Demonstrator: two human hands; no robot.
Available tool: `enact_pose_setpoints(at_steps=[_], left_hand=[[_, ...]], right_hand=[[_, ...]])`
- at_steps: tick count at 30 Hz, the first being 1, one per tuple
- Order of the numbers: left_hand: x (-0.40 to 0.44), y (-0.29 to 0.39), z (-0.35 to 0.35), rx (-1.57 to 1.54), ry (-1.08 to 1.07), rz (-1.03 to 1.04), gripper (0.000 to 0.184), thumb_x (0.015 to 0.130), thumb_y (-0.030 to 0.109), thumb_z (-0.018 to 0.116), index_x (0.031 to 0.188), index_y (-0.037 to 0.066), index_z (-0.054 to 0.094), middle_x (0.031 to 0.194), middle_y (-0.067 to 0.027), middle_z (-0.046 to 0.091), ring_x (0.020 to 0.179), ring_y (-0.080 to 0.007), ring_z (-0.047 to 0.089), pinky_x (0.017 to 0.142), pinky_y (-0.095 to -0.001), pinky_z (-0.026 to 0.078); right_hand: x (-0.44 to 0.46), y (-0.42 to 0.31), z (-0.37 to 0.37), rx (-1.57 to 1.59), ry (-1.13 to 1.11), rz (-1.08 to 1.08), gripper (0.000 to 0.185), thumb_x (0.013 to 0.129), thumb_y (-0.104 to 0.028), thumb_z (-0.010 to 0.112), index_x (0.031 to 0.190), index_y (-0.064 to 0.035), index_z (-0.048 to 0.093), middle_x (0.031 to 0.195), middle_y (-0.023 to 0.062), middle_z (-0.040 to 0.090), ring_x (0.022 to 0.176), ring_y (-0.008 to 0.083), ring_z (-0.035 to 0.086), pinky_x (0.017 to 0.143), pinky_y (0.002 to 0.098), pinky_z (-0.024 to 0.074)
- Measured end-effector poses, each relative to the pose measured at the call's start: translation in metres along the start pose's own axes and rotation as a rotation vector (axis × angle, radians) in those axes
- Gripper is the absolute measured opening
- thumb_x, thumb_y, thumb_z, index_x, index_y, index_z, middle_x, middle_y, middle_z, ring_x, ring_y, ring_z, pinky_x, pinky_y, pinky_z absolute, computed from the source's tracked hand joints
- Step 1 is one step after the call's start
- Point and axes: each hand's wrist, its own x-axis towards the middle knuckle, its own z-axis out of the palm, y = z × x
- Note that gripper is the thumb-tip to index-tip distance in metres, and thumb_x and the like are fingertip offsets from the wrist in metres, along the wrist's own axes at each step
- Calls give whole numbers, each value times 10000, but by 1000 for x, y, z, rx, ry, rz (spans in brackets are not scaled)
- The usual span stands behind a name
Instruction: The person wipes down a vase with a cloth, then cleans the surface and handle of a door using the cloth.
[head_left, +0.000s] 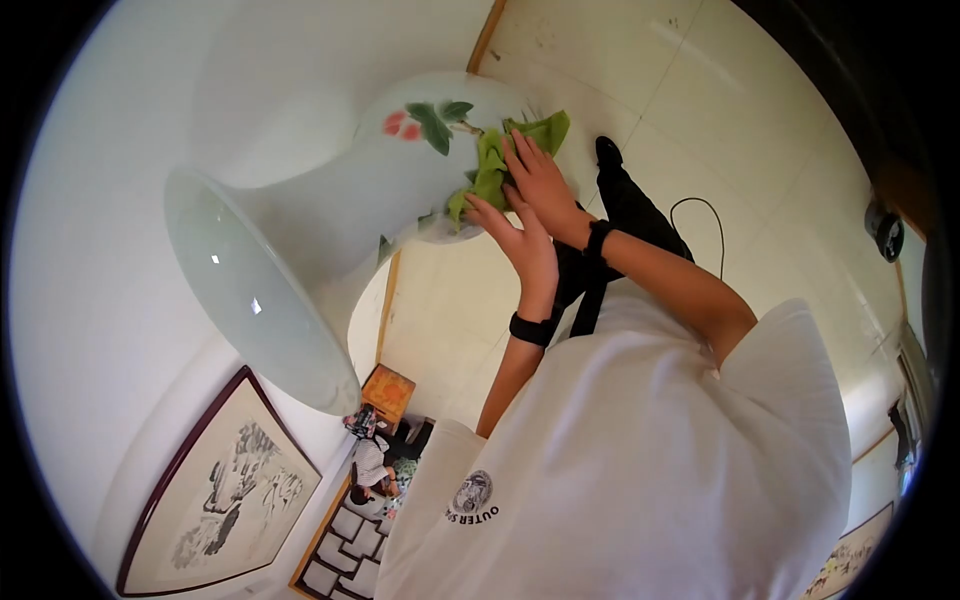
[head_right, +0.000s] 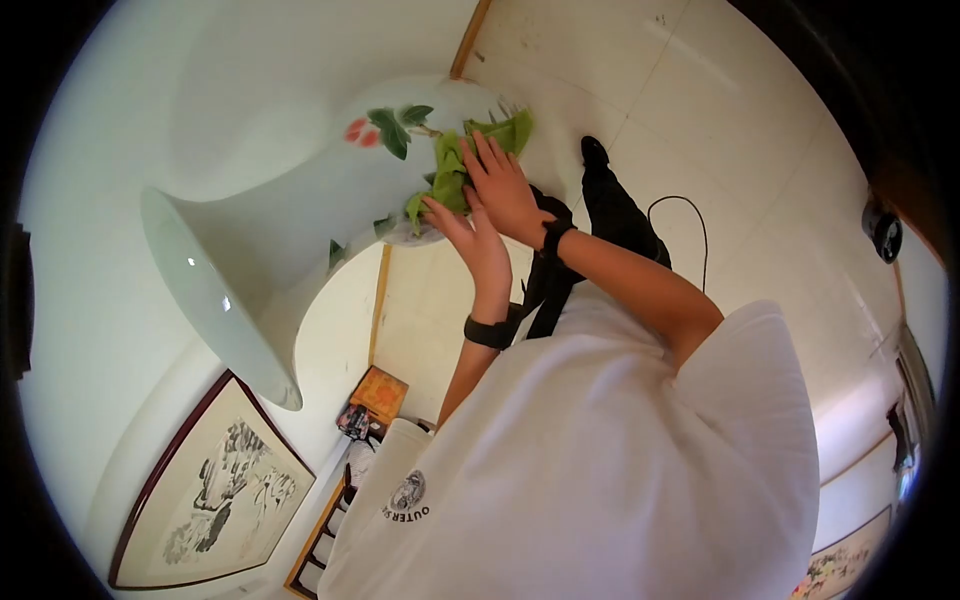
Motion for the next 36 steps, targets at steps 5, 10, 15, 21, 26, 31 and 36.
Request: enact_pose_setpoints(at_steps=[5,10,15,21,26,31,36], left_hand=[[-10,-18,-5,142,-47,32,822,1073,302,498,1631,-35,-3,1667,-367,-26,1570,-474,-51,1258,-515,72],[-4,-16,-2,313,-68,290,773,1047,212,493,1618,-72,56,1651,-386,60,1541,-539,64,1240,-542,139],[53,10,27,423,-55,453,704,1034,196,513,1571,-121,188,1603,-403,183,1491,-571,174,1225,-565,185],[92,27,47,639,-76,522,638,1017,202,537,1512,-129,308,1565,-412,244,1456,-571,244,1220,-574,215],[55,8,42,706,-128,475,638,1016,211,537,1513,-123,315,1560,-408,256,1464,-566,235,1224,-578,204],[61,3,33,615,-85,516,651,1027,229,526,1535,-107,296,1575,-396,246,1483,-555,210,1232,-571,185],[111,35,54,522,-54,493,653,988,199,557,1505,-124,321,1569,-383,261,1470,-573,220,1224,-600,187]], right_hand=[[-16,4,16,-13,-99,68,663,987,-226,603,1541,39,355,1633,284,258,1455,523,327,1166,569,351],[22,-2,5,206,-64,-129,634,1008,-246,580,1554,-5,368,1641,259,271,1502,477,280,1185,584,322],[120,25,21,174,-71,-254,599,1026,-281,556,1570,-89,398,1655,201,298,1520,431,278,1214,508,305],[125,82,59,535,-111,15,629,1026,-363,563,1569,-86,405,1669,244,247,1533,442,244,1237,504,254],[47,52,53,377,56,38,694,999,-408,580,1587,-100,378,1667,278,213,1530,506,198,1240,573,215],[82,28,12,355,-143,-56,739,952,-407,612,1593,-128,370,1690,166,244,1535,482,190,1192,678,231],[169,76,60,395,-151,-218,655,988,-394,576,1573,-146,413,1664,150,322,1524,442,263,1210,592,278]])
